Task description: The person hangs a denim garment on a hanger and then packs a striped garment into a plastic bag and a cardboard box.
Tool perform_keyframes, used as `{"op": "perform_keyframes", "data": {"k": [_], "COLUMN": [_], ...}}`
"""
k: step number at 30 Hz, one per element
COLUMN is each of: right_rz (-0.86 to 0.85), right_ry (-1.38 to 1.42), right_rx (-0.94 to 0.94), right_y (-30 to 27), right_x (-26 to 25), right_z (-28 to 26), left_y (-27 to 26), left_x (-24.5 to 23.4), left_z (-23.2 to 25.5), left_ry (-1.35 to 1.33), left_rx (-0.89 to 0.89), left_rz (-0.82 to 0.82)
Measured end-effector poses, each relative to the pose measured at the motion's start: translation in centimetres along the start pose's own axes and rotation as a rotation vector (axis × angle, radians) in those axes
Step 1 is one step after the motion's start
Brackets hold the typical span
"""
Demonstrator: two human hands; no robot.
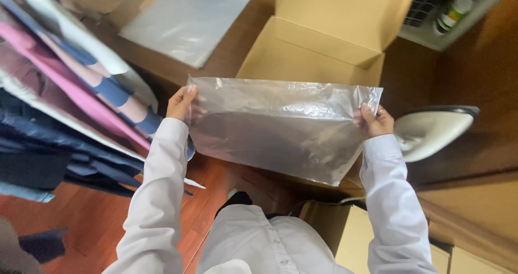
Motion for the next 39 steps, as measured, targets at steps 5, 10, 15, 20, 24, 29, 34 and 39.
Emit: {"op": "perform_keyframes", "data": {"k": [5,10,15,20,24,29,34,39], "right_rz": [-0.049,-0.100,-0.148,-0.165,-0.160,-0.156,-0.208,-0.584], "right_ry": [-0.129,-0.239,-0.315,-0.339,-0.374,-0.330,-0.312,-0.163], "right_rx": [-0.001,-0.032,-0.078,-0.072,-0.083,-0.136,-0.170,0.020], "right_y": [3.1,7.7,13.8,19.4,22.7,26.0,28.8,28.2], "right_x": [4.4,8.4,13.2,19.0,22.7,27.6,31.5,36.9], "right_z": [0.4,0.8,1.1,2.2,3.3,4.9,6.1,8.0], "left_y": [1.8,7.1,15.6,25.8,25.9,32.2,36.4,38.9], "left_x": [-3.4,-5.2,-7.3,-9.7,-10.0,-12.8,-15.2,-18.1], "left_z": [-0.7,-2.3,-3.7,-6.1,-1.1,-2.3,-4.3,-6.6], "left_ry": [-0.026,-0.033,-0.098,-0.108,-0.185,-0.103,0.016,-0.001], "left_rx": [-0.001,-0.032,0.002,0.030,0.150,0.150,0.094,0.061], "left_rz": [0.078,0.101,0.174,0.207,0.186,0.238,0.345,0.438]}}
Point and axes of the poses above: each hand's wrist, its own y-axis towards the middle knuckle, its own x-axis out of the palm, z = x × y, the point moved 6 cm from there along y, towards the middle knuckle, and after that the axes turned 15 degrees about y, right-handed, at the moved point
